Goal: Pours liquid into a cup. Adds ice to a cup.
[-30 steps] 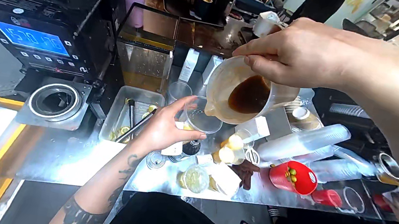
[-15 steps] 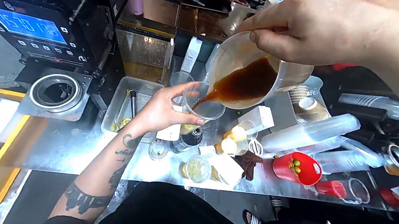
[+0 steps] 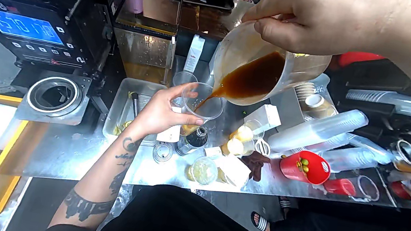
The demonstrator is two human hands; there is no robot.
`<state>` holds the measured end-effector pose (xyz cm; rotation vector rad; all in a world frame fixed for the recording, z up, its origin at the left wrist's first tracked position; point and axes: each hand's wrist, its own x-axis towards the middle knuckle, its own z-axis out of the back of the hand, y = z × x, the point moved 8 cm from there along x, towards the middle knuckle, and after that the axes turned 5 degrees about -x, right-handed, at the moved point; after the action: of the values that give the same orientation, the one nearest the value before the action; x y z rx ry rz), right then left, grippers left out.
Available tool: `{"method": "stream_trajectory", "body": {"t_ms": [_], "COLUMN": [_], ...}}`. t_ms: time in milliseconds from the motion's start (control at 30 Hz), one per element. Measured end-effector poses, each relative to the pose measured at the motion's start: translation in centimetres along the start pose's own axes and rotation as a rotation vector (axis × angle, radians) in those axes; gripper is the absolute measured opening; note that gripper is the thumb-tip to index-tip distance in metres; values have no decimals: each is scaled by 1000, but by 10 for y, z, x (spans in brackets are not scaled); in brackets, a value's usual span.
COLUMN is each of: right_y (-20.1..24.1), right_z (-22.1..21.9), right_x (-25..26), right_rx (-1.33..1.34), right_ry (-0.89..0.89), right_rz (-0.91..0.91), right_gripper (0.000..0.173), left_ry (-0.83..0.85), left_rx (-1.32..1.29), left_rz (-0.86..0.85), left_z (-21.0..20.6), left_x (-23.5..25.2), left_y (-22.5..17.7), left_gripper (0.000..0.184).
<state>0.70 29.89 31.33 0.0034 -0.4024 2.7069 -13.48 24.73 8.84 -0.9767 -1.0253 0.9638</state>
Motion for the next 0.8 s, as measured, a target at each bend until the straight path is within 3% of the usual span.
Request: {"method": "stream_trajectory", "body": {"t_ms": [800], "right_y": [3], "right_z": [0], "right_x": [19], "right_rx": [21], "right_ry": [70], "right_rz": [-120], "right_gripper": [42], "left_ry": [-69], "left_rx": [-49], "left_rz": [-36], "left_z": [35], "left_x": [-7], "left_y": [5], "left_gripper": [87]}}
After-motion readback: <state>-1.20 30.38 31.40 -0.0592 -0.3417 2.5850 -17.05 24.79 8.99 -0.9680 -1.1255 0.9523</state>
